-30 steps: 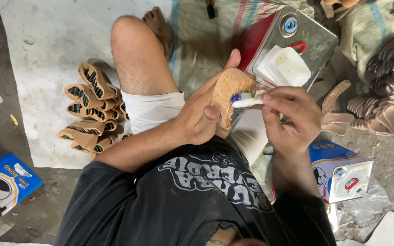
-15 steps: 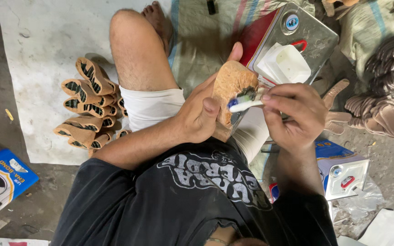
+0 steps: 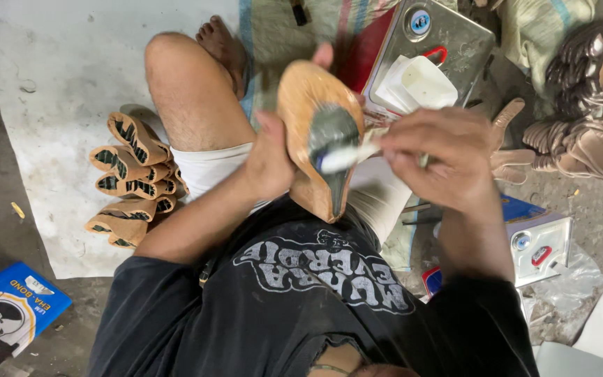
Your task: The person sits on the floor and applies a dark adhesive to the bottom of shoe soles using a toothbrush. They repeatedly dip the brush into a container and spread the glue evenly across the sole surface, then place the treated soles onto a nearby rack.
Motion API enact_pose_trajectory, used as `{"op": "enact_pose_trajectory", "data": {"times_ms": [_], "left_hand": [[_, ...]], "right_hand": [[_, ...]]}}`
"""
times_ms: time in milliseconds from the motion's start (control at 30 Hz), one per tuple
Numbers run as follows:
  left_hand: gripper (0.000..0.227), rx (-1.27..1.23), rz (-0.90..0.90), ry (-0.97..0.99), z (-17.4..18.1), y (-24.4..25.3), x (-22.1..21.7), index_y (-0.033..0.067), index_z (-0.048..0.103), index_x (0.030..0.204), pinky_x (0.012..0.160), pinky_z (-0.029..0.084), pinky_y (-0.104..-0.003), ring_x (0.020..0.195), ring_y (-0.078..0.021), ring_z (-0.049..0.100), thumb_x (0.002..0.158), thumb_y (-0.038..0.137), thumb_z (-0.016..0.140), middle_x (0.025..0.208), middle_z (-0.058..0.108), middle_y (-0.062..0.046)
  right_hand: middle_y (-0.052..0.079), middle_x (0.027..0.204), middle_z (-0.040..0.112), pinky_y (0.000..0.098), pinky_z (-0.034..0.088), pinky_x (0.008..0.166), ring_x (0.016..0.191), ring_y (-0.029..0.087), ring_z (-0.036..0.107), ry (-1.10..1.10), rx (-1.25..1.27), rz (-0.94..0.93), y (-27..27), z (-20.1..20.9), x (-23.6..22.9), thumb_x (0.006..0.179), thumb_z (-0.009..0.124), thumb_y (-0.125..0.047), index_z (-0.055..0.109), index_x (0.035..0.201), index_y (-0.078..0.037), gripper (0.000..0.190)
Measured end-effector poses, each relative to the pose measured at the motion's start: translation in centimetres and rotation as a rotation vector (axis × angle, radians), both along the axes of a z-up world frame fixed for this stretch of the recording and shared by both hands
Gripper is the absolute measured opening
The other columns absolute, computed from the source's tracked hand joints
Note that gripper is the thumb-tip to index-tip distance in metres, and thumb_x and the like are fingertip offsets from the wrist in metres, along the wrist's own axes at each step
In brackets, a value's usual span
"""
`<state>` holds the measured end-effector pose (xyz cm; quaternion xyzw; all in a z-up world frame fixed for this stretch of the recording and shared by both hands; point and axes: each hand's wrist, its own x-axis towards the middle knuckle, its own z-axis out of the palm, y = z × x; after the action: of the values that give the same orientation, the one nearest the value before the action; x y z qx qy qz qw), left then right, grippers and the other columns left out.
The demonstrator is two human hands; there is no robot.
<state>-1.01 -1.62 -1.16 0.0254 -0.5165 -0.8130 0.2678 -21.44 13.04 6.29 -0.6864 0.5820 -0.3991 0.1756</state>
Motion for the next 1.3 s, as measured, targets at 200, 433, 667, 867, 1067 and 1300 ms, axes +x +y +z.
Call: {"op": "enact_pose_trajectory", "data": {"times_ms": [200,433,667,867,1067,1300], "left_hand": [[0.099,0.526,0.017,0.190,-1.3,-3.7,-1.1,0.0172,0.015,0.167,0.102,0.057,-0.047,0.116,-0.0342,0.066,0.094,0.084,0.019,0.142,0.059,-0.022],[0.103,0.781,0.204,0.256,-3.0,-5.2,-2.6,-0.0015,0.040,0.157,0.107,0.055,-0.044,0.123,-0.0304,0.066,0.098,0.079,0.012,0.150,0.057,-0.017],[0.075,0.219,0.542,-0.036,-2.8,-0.9,-2.9,-0.0035,0.025,0.161,0.122,0.036,-0.040,0.147,-0.0257,0.041,0.106,0.038,0.053,0.159,0.041,-0.017],[0.103,0.173,0.619,0.103,-3.8,-1.6,-0.2,-0.0042,0.023,0.164,0.118,0.044,-0.034,0.141,-0.0188,0.048,0.083,0.007,0.086,0.154,0.046,-0.013],[0.082,0.420,0.712,0.232,-4.4,-8.2,3.1,-0.0057,0.040,0.153,0.110,0.052,-0.034,0.125,-0.0173,0.062,0.087,0.013,0.086,0.136,0.063,-0.009],[0.063,0.170,1.060,0.083,-9.0,-20.9,14.8,-0.0009,0.049,0.142,0.100,0.059,-0.036,0.117,-0.0190,0.066,0.093,0.026,0.078,0.130,0.065,-0.009]], "right_hand": [[0.008,0.111,0.069,0.0216,0.046,0.074,0.082,0.011,0.062,-0.654,-0.013,-0.006,4.6,-1.7,1.1,0.077,0.086,-0.035,0.072,0.116,-0.005,0.051],[0.015,0.145,0.059,0.0322,0.053,0.105,0.126,0.023,0.062,-0.338,-0.165,-0.272,1.9,-9.5,6.8,0.078,0.093,-0.025,0.053,0.150,-0.001,0.086],[0.021,0.156,0.051,0.0377,0.054,0.110,0.139,0.027,0.060,-0.271,-0.246,-0.475,-4.9,-11.0,8.4,0.090,0.085,-0.010,0.048,0.152,0.002,0.073],[0.015,0.154,0.051,0.0455,0.050,0.117,0.144,0.031,0.054,-0.045,-0.589,-0.358,-13.4,-13.2,10.7,0.089,0.085,-0.011,0.050,0.147,-0.002,0.069],[0.018,0.160,0.048,0.0367,0.059,0.100,0.137,0.028,0.060,-0.396,-0.378,-0.165,-19.0,-13.6,13.5,0.095,0.081,-0.001,0.053,0.146,0.000,0.057],[0.018,0.162,0.048,0.0322,0.055,0.106,0.142,0.022,0.053,-0.580,-0.284,-0.026,-22.2,-13.9,12.9,0.092,0.076,0.005,0.048,0.148,-0.001,0.063]]}}
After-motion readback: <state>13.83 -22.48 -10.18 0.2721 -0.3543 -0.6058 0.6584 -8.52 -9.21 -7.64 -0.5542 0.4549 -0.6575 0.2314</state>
